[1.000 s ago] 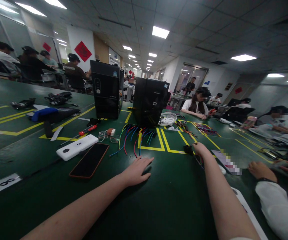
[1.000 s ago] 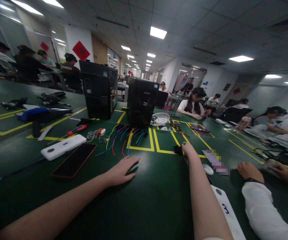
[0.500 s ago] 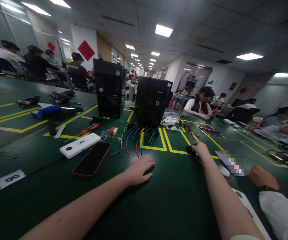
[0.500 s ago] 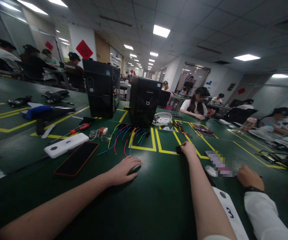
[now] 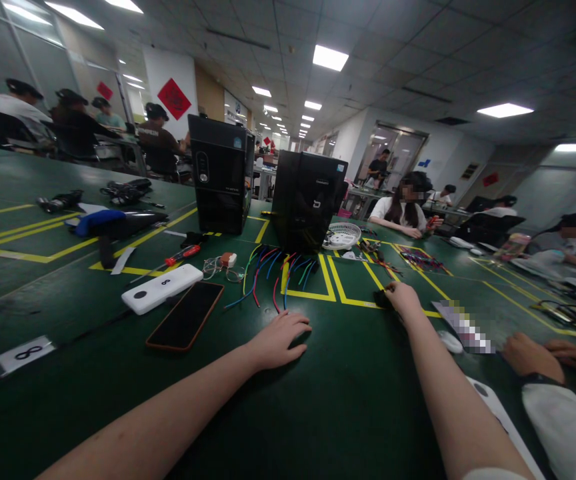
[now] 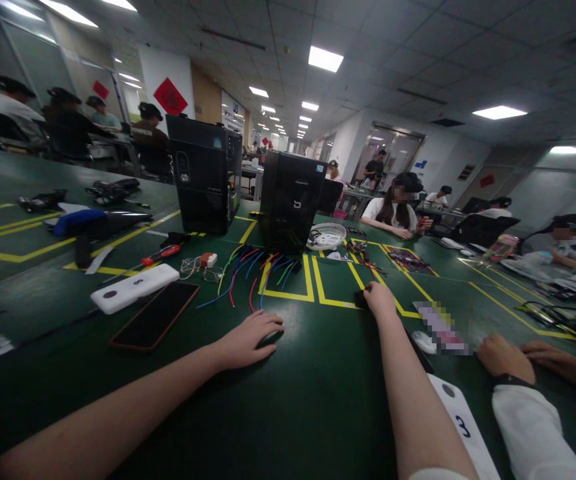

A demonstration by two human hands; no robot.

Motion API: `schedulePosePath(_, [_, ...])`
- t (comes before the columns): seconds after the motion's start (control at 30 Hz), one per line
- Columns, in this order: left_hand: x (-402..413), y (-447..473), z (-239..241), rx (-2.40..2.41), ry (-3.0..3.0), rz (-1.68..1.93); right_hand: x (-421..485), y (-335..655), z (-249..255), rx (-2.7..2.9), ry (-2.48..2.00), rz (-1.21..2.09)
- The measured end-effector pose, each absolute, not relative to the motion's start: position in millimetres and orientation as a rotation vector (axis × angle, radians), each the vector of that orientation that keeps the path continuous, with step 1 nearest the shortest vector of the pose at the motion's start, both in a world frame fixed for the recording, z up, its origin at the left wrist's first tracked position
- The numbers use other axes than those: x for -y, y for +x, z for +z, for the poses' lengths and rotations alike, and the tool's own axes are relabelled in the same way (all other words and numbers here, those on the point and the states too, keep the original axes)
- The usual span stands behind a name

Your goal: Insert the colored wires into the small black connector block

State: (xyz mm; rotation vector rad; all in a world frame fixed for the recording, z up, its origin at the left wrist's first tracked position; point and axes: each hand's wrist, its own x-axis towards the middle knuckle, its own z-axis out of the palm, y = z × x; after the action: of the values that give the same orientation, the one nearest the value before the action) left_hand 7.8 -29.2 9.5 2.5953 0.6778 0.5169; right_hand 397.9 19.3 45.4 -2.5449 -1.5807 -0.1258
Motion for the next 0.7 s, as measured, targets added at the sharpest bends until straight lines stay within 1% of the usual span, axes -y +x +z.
schedulePosePath(0.43, [27.9,8.9,7.3,-0.679,2.614,0.512,-15.8,388.2,44.2,1.755,-2.562,-0.188])
schedulePosePath(0.7, [29.4,9.6,7.4,-0.679,2.616,0.529,-24.6,396.4,53.1,1.819,-2.570,-0.011])
